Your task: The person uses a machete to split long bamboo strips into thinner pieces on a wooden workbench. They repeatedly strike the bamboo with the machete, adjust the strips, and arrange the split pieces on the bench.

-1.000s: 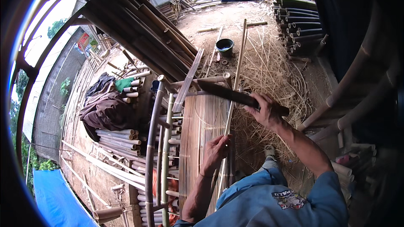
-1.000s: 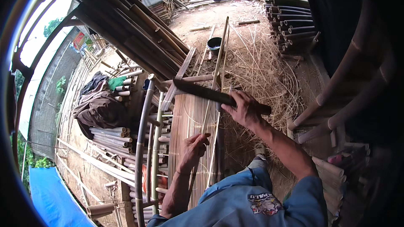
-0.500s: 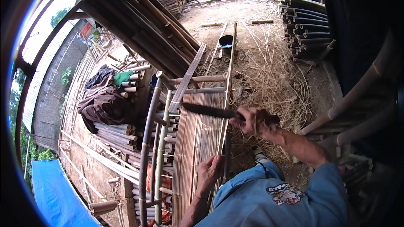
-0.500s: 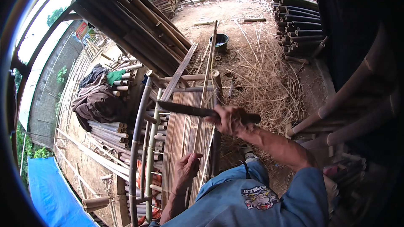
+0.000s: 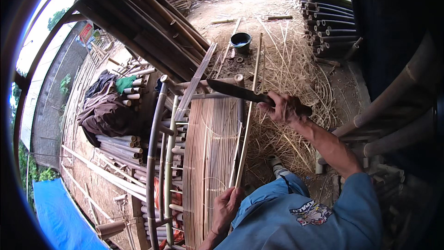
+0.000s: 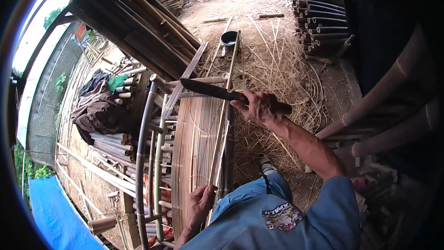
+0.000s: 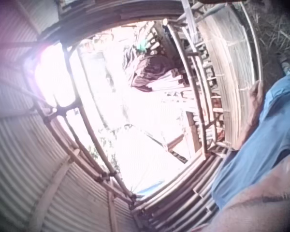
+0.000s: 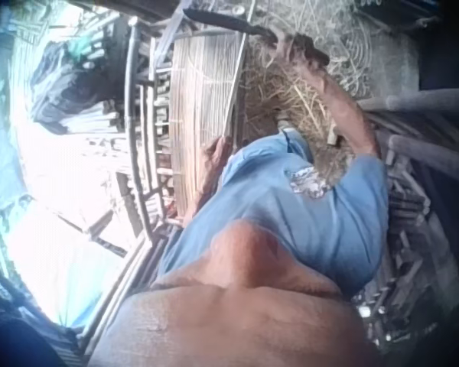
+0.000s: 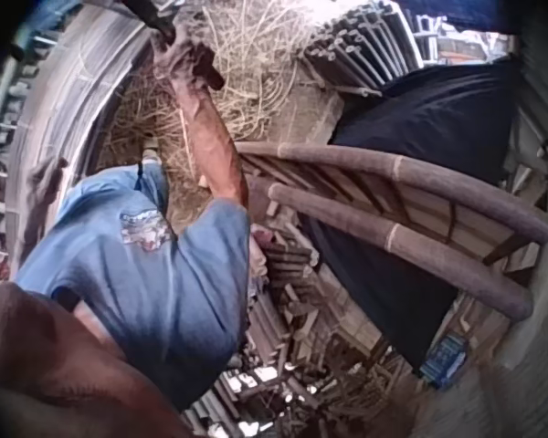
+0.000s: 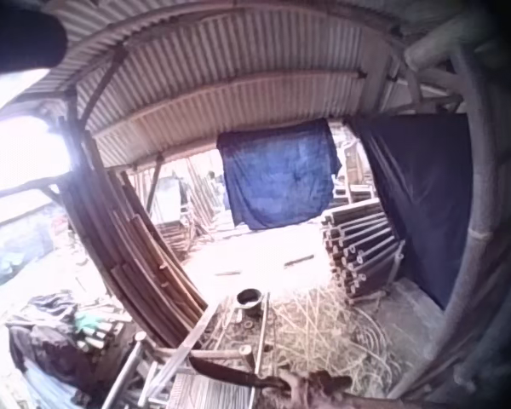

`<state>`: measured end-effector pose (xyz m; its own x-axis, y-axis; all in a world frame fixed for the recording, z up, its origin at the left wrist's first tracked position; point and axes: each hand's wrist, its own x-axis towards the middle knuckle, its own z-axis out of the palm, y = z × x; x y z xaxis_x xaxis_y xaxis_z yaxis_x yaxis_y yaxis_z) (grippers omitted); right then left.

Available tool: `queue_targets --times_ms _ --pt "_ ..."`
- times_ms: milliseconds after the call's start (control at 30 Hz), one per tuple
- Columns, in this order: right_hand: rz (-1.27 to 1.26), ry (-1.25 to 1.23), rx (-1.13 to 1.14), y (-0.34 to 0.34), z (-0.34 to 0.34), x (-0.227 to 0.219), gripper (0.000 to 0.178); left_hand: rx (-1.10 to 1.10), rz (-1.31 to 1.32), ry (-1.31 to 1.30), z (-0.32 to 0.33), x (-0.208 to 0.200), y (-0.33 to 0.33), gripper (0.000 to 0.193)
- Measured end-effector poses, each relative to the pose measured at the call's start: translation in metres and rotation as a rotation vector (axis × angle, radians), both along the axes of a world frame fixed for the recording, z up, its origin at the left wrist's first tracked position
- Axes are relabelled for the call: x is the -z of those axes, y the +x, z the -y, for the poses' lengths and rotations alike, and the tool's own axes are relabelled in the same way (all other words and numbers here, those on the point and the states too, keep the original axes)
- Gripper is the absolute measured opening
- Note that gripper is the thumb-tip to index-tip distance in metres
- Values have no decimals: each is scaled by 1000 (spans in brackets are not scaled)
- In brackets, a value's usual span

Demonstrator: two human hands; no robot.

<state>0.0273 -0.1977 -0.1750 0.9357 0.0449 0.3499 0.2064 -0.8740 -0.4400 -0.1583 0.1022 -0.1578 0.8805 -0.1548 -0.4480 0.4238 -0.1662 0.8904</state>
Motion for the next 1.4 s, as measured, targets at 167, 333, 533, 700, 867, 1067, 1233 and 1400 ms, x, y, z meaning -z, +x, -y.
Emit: queue_targets --times_ms 167,333,533,700,867,1067,1233,1400 --pt "139 220 92 25 54 16 56 41 -141 -31 -15 -13 -28 30" --pt "134 -44 145 28 74 -9 60 45 -133 -73 -42 -5 -61 31" --pt "-34 58 193 19 64 -31 59 43 -197 -54 -69 -2 -73 33" --pt "462 -328 -150 21 76 10 50 58 -126 4 -76 11 -71 28" --pt "135 -122 308 33 137 -3 41 65 -125 49 -84 24 -59 22" --pt "200 -101 -168 -47 -22 20 63 37 320 280 -12 42 37 26" --pt "315 -101 -167 -49 -30 34 60 58 362 270 -1 45 44 21" --pt "66 -30 249 8 85 22 60 161 447 372 -27 39 -7 15"
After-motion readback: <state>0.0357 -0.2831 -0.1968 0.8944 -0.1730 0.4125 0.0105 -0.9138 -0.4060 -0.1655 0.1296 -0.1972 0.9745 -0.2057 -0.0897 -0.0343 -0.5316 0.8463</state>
